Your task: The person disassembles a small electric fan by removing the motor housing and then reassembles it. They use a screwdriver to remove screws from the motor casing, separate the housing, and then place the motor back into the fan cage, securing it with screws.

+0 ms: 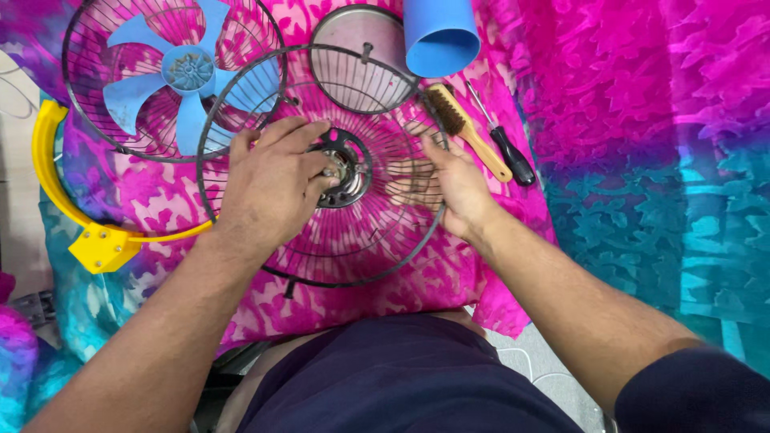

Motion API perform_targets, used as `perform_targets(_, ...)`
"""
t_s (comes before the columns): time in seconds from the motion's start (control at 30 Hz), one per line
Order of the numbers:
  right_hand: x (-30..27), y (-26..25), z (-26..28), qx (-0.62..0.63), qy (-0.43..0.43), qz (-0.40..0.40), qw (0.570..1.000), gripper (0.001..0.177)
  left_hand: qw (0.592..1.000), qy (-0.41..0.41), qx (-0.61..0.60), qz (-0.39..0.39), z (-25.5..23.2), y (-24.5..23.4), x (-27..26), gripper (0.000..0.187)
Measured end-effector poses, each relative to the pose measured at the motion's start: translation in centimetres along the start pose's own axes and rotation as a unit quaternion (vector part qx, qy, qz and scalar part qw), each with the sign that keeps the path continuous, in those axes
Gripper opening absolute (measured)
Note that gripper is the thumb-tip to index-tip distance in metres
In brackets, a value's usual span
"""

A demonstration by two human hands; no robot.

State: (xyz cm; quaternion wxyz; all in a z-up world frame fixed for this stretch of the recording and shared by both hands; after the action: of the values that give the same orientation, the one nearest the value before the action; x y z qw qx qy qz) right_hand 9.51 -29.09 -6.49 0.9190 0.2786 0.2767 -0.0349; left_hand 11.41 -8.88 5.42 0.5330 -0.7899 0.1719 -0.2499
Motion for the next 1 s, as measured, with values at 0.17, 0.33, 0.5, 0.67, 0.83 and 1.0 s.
perform_targets(0.17, -1.7, -1.8, 2.9, -0.002, -0.033, -0.042, 0.999, 0.032, 0.997, 0.029, -0.057, -0.045, -1.2, -3.3, 1.1, 0.031)
perform_targets(0.33, -1.0, -1.1, 2.6, 0.013, -0.028, -0.027, 0.999, 0.031, 0.994, 0.039, -0.098, -0.034, -1.2, -3.5, 1.6, 0.019)
perform_targets(0.5, -0.9, -2.6, 1.3, 0.032, -0.010, -0.031, 0.999, 0.033, 0.950, -0.041, -0.052, -0.306, 4.5, -7.6, -4.0, 0.016)
perform_targets(0.67, -0.6, -4.1, -0.8, 0.097, 0.020, -0.028, 0.995, 0.036, 0.574, -0.624, -0.477, -0.233, 17.0, 4.7, -12.9, 0.036)
perform_targets(0.83, -0.4, -5.7, -1.8, 0.155, 0.000, -0.015, 0.988, 0.038, 0.572, -0.602, -0.551, -0.086, 19.5, 11.2, -14.1, 0.038)
perform_targets(1.0, -0.3, -7.0, -1.7, 0.194, -0.017, -0.042, 0.980, 0.039, 0.504, -0.590, -0.628, -0.062, 23.7, 13.5, -13.3, 0.034)
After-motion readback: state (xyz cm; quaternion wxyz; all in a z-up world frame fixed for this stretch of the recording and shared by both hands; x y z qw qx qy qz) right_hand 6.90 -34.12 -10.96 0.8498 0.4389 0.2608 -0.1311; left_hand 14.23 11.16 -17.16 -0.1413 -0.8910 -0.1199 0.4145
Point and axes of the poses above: each hand's wrist, its own x-axis towards the middle knuckle, its own y-axis out of the palm, z = x × y, the point moved 9 cm from there along x, towards the middle knuckle, and after that the axes turned 4 degrees about x, right-handed, at the moved point
